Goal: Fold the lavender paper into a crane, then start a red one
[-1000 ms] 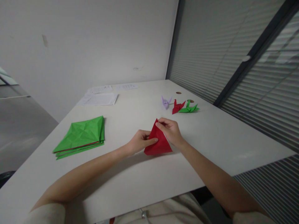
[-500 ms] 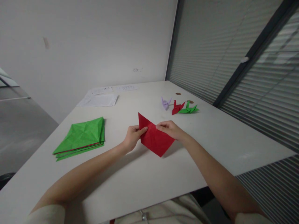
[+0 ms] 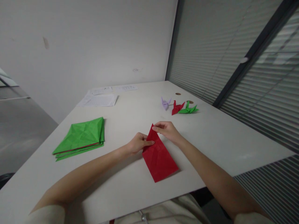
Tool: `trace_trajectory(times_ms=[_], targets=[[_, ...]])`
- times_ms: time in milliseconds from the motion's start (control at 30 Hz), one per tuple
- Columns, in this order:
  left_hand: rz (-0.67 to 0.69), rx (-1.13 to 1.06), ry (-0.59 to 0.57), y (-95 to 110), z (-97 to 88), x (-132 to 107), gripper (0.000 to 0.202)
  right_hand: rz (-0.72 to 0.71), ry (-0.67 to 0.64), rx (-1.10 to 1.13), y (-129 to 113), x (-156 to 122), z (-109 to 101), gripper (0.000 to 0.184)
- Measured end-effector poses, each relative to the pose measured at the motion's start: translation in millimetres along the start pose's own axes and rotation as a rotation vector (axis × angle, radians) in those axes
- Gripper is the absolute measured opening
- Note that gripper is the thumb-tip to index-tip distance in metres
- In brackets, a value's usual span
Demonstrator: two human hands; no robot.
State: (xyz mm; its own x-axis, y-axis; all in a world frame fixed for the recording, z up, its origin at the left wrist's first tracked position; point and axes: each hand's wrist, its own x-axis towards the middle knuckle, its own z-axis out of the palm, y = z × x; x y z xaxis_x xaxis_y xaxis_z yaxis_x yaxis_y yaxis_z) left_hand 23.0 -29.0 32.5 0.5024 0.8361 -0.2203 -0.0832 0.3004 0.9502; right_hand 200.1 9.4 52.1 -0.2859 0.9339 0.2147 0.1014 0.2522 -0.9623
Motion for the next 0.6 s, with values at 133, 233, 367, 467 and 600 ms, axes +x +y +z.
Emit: trace_trajectory(times_ms=[133, 233, 367, 467, 600], targets=[[-0.011, 0.005, -0.039, -2.5, 0.9, -0.1, 0.035, -0.031, 0.043, -0.015, 2.2, -2.4, 9.8, 0.028], [-0.025, 0.001, -0.043, -1.3, 3.2, -1.1, 0.036, -0.055, 0.067, -0.015, -0.7, -3.8, 12.0, 0.029], [-0.035, 0.008, -0.033, 0.7, 4.6, -1.4, 0.039, -0.082, 0.098, 0.008, -3.0, -5.4, 13.7, 0.029], [-0.03, 0.003, -0.042, 0.0, 4.2, -0.9, 0.04, -0.078, 0.114, 0.054, -2.5, -6.2, 14.7, 0.026], [-0.033, 0.008, -0.093, -4.1, 4.3, -1.6, 0.039, -0.049, 0.16, 0.144, 2.3, -2.9, 10.2, 0.023]])
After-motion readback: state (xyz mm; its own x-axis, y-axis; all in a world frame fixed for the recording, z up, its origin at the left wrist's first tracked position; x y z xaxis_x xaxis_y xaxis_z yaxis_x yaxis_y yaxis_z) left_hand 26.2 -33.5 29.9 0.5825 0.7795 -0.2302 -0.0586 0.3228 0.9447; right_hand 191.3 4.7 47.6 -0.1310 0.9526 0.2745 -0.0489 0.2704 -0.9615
